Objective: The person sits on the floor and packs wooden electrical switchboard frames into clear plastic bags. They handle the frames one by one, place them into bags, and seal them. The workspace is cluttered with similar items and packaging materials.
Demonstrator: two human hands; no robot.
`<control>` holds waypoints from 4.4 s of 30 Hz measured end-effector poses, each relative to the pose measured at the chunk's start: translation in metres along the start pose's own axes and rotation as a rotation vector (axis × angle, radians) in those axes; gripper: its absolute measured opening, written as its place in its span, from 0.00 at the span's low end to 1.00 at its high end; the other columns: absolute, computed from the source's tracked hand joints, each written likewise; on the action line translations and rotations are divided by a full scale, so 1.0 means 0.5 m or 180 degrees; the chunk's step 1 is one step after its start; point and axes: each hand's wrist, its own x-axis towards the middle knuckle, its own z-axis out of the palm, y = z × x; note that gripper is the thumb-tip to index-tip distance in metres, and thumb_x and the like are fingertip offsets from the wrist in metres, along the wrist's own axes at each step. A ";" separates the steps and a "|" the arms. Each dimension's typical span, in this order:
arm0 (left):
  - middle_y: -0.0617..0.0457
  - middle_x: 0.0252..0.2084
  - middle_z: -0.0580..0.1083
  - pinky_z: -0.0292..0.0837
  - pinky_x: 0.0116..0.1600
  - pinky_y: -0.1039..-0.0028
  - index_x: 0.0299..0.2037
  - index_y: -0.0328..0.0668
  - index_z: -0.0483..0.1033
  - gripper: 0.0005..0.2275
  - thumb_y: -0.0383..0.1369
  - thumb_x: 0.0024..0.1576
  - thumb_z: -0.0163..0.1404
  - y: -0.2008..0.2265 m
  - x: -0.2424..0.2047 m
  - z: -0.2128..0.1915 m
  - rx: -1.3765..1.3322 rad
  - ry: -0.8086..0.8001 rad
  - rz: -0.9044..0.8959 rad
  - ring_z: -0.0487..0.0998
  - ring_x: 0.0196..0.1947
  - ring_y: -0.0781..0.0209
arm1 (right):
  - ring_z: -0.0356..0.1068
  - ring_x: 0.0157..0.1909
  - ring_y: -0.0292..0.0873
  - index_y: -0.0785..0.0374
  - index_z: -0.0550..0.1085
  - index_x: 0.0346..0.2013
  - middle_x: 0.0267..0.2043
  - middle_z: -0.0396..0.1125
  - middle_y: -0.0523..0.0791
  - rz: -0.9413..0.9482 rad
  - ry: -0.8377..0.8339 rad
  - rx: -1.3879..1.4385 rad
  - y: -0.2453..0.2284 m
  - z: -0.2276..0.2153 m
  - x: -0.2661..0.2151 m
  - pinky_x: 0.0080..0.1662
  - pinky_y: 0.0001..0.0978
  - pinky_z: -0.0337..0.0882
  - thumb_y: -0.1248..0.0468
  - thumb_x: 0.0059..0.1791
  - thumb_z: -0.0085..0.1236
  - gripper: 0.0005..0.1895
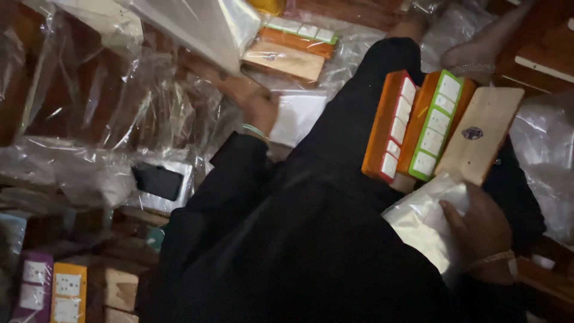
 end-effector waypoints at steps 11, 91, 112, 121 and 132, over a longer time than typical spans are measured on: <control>0.31 0.50 0.81 0.76 0.55 0.64 0.52 0.14 0.75 0.27 0.40 0.54 0.60 -0.162 0.239 -0.033 -0.2069 0.0986 -0.1487 0.81 0.48 0.44 | 0.71 0.51 0.64 0.69 0.71 0.61 0.51 0.70 0.63 0.0266 -0.0278 -0.0236 -0.015 -0.015 0.009 0.52 0.53 0.71 0.54 0.48 0.61 0.31; 0.44 0.42 0.82 0.77 0.45 0.70 0.51 0.29 0.78 0.14 0.29 0.57 0.60 0.105 0.085 -0.120 -0.1485 -0.1775 0.0176 0.80 0.37 0.61 | 0.72 0.53 0.60 0.70 0.71 0.60 0.54 0.71 0.60 0.0287 -0.0057 0.0299 -0.026 -0.009 0.025 0.54 0.47 0.71 0.54 0.48 0.61 0.30; 0.25 0.54 0.73 0.72 0.58 0.57 0.56 0.21 0.69 0.31 0.40 0.53 0.69 -0.121 0.071 0.156 0.0394 -0.1429 0.0610 0.75 0.53 0.33 | 0.72 0.53 0.60 0.68 0.74 0.56 0.54 0.71 0.58 0.0189 0.0036 0.0428 0.000 0.019 0.017 0.55 0.47 0.71 0.54 0.46 0.64 0.28; 0.27 0.51 0.74 0.71 0.59 0.53 0.53 0.23 0.71 0.33 0.49 0.50 0.66 -0.071 0.066 0.137 0.1353 -0.1690 0.0757 0.75 0.54 0.29 | 0.72 0.52 0.59 0.67 0.73 0.57 0.53 0.72 0.57 0.0383 -0.0158 0.0341 -0.015 0.015 0.023 0.54 0.49 0.71 0.54 0.49 0.62 0.27; 0.41 0.51 0.77 0.74 0.51 0.57 0.52 0.36 0.77 0.16 0.36 0.58 0.59 0.318 -0.101 -0.072 0.0111 -0.1654 0.2016 0.79 0.49 0.40 | 0.72 0.53 0.59 0.66 0.74 0.59 0.55 0.72 0.57 0.0326 0.0081 -0.0274 0.047 -0.014 -0.061 0.55 0.49 0.71 0.57 0.52 0.61 0.23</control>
